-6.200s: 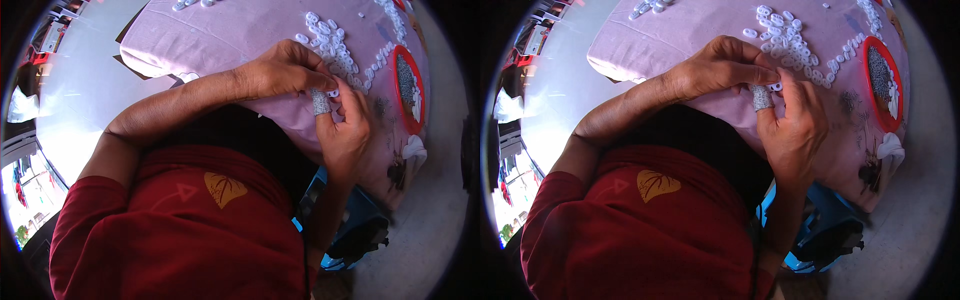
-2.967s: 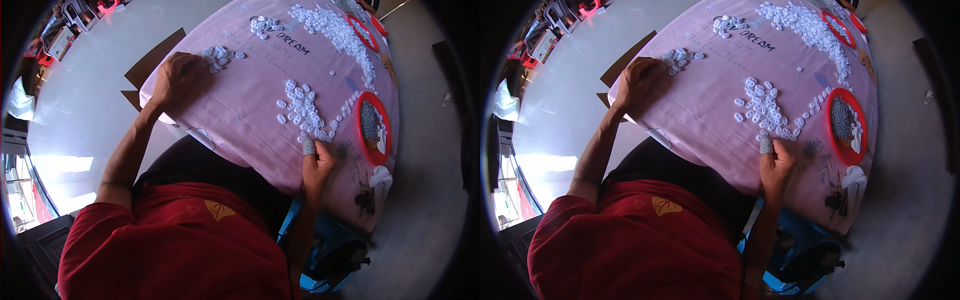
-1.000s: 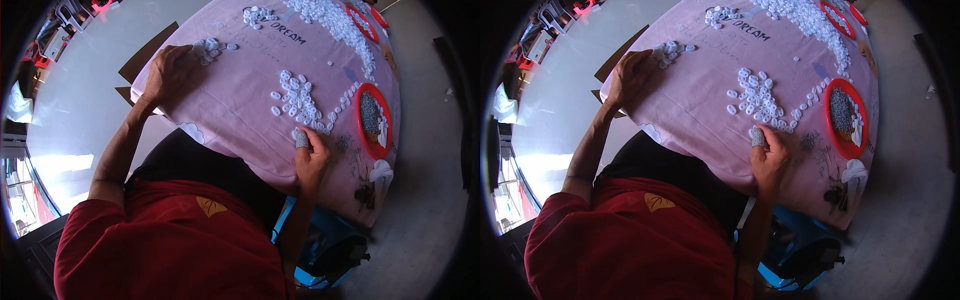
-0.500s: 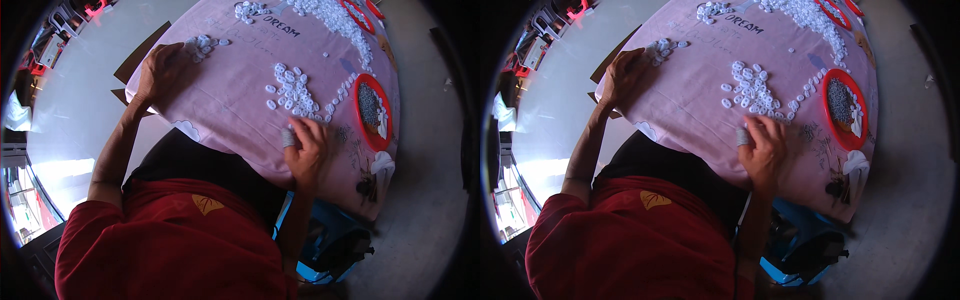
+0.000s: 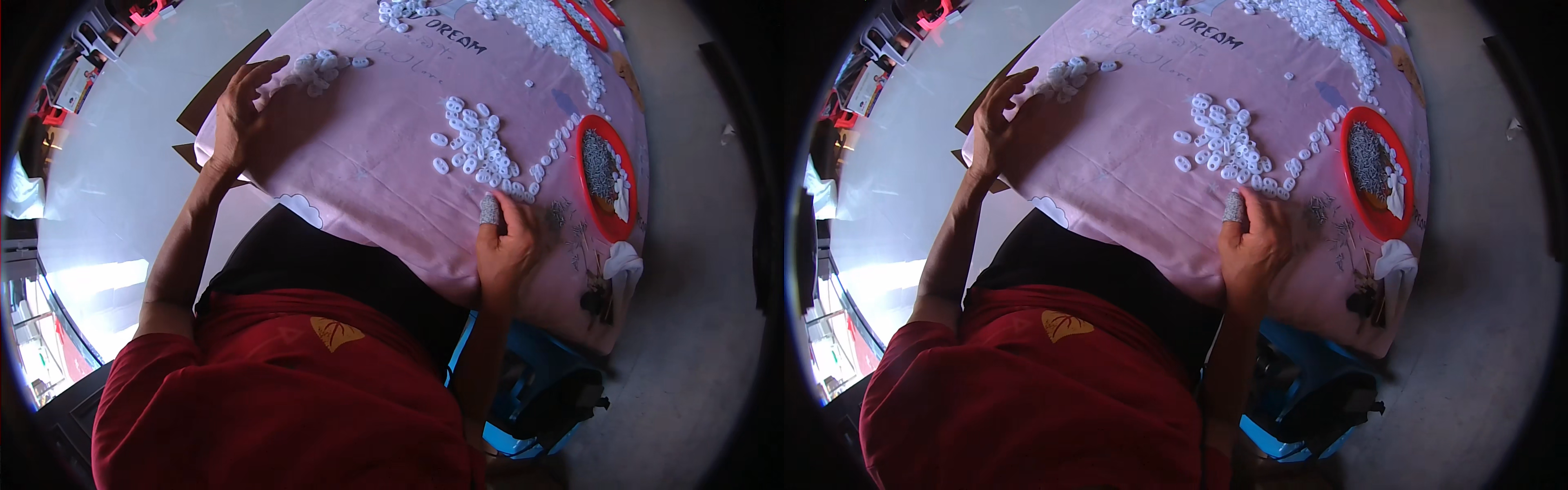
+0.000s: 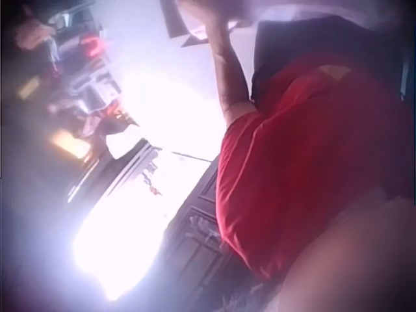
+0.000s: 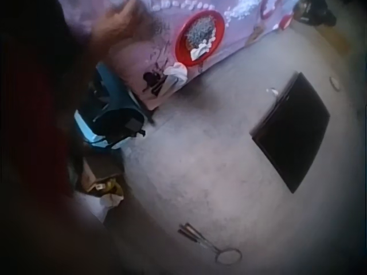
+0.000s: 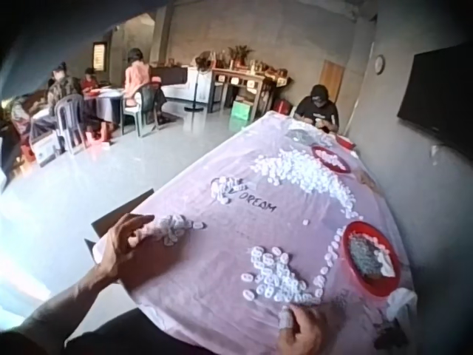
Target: The person assembles small plastic components by inserting metal pins from a tray into plastic buckle-like parts by hand, using a finger protector.
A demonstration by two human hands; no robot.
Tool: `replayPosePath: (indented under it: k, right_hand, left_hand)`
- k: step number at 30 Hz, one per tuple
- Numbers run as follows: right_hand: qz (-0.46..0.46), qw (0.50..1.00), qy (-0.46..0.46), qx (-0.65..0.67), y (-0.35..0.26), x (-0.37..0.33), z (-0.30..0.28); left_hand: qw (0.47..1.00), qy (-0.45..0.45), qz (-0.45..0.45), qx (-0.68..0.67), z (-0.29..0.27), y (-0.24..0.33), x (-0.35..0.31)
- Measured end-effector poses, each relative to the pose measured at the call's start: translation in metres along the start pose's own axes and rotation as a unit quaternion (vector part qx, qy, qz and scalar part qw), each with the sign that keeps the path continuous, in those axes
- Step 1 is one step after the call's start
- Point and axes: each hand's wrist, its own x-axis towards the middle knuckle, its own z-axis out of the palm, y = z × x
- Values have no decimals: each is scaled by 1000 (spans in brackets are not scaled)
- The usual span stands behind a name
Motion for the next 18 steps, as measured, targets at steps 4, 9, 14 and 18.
replayPosePath:
  k: [4, 9, 14, 18]
  right_hand:
    - [-54, 998, -14, 42, 2, 3, -3]
    - [-32, 995, -63, 68, 7, 8, -14]
    - [-92, 988, -106, -71, -11, 24, -23]
    - [-85, 993, -79, -27, -2, 11, -23]
  left_hand:
    - [992, -41, 89, -74, 16, 37, -3]
    - [925, -199, 293, -138, 71, 118, 3]
    - [901, -256, 348, -48, 117, 126, -13]
    - [919, -226, 322, -41, 115, 113, -17]
